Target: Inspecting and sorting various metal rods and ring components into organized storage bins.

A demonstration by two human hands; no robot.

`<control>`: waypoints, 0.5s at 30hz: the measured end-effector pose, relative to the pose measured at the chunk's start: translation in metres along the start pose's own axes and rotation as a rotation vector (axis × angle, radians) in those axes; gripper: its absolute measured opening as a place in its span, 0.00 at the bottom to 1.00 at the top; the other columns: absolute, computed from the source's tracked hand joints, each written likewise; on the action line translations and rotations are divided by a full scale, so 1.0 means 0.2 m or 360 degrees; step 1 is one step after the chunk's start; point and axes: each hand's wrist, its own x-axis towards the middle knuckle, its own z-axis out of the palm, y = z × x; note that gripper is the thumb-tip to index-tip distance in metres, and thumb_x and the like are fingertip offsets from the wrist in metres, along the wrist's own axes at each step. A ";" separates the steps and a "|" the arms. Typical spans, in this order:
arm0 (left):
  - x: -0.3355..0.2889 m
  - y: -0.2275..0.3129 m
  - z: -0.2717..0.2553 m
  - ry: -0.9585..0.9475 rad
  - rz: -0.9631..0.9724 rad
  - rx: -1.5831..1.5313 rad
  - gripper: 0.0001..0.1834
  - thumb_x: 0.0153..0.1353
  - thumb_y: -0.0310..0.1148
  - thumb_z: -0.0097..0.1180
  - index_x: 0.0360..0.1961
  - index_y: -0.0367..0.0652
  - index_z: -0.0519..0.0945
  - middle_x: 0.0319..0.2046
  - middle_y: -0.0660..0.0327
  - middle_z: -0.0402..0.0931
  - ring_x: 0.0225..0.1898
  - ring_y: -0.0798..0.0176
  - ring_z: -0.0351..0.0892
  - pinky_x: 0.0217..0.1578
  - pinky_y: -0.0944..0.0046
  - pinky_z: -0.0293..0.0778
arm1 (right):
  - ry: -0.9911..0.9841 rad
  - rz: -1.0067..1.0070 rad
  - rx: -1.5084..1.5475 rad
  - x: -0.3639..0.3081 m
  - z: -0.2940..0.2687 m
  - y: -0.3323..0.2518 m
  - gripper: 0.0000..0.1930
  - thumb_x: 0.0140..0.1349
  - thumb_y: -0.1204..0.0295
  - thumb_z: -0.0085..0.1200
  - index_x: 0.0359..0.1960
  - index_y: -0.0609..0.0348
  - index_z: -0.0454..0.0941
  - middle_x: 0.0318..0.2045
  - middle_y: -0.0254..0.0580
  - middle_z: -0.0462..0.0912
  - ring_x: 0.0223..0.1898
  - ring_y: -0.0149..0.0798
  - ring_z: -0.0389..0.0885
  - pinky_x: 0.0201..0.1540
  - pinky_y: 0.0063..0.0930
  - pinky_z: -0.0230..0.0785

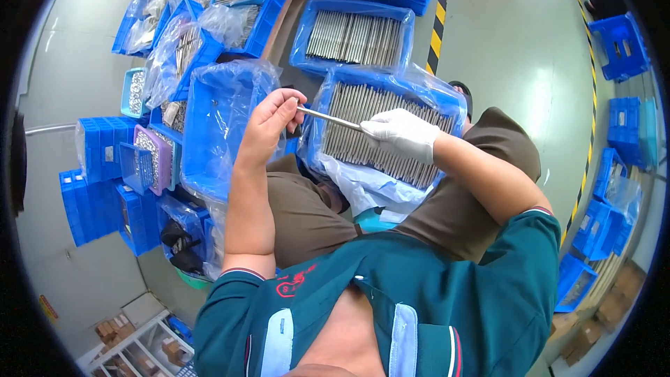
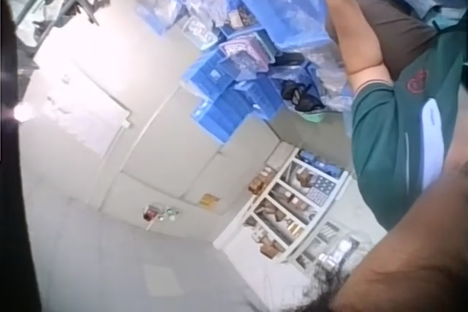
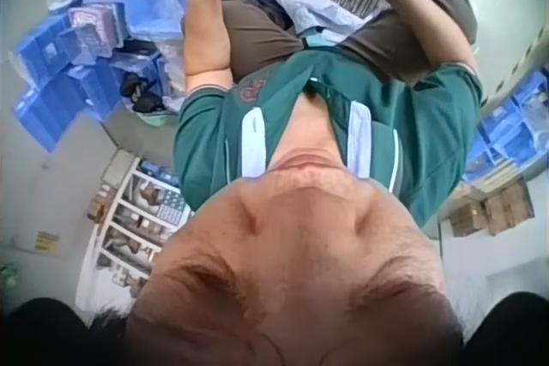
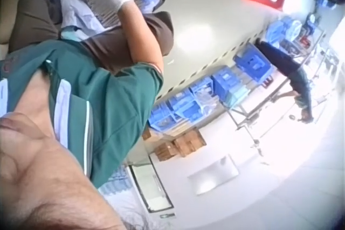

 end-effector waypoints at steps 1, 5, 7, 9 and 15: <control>0.00 -0.02 -0.03 0.0016 0.0002 -0.0020 0.11 0.66 0.37 0.47 0.37 0.39 0.75 0.24 0.66 0.71 0.23 0.77 0.66 0.22 0.76 0.63 | 0.0141 -0.0207 -0.0295 -0.01 0.00 -0.02 0.18 0.62 0.57 0.47 0.23 0.59 0.75 0.16 0.41 0.71 0.20 0.36 0.71 0.26 0.28 0.63; 0.01 -0.01 -0.32 0.0959 -0.0019 -0.0278 0.13 0.66 0.40 0.46 0.34 0.41 0.74 0.22 0.68 0.70 0.20 0.78 0.63 0.20 0.77 0.61 | 0.0848 -0.0700 -0.1307 0.05 -0.14 0.13 0.17 0.63 0.59 0.46 0.26 0.61 0.76 0.22 0.53 0.74 0.26 0.49 0.77 0.28 0.38 0.67; 0.03 -0.01 -0.27 0.0934 0.0047 -0.0499 0.15 0.67 0.41 0.45 0.34 0.40 0.74 0.21 0.66 0.70 0.20 0.77 0.64 0.20 0.76 0.62 | 0.0813 -0.0141 -0.0822 0.19 -0.22 0.12 0.16 0.62 0.60 0.48 0.27 0.61 0.75 0.17 0.43 0.72 0.20 0.38 0.75 0.22 0.30 0.64; 0.02 -0.02 -0.18 0.0680 -0.0060 -0.0693 0.15 0.67 0.40 0.46 0.36 0.38 0.74 0.23 0.64 0.72 0.21 0.75 0.65 0.21 0.75 0.62 | 0.0396 0.0207 0.0455 0.34 -0.38 0.12 0.11 0.60 0.63 0.50 0.29 0.59 0.73 0.17 0.29 0.70 0.17 0.24 0.67 0.19 0.19 0.61; 0.01 0.06 -0.12 0.0579 -0.0120 -0.0756 0.15 0.67 0.40 0.43 0.38 0.37 0.72 0.24 0.61 0.71 0.22 0.73 0.64 0.24 0.73 0.62 | 0.0814 0.0510 0.0554 1.03 -0.79 0.34 0.11 0.57 0.64 0.54 0.19 0.52 0.72 0.14 0.29 0.67 0.13 0.26 0.60 0.13 0.21 0.49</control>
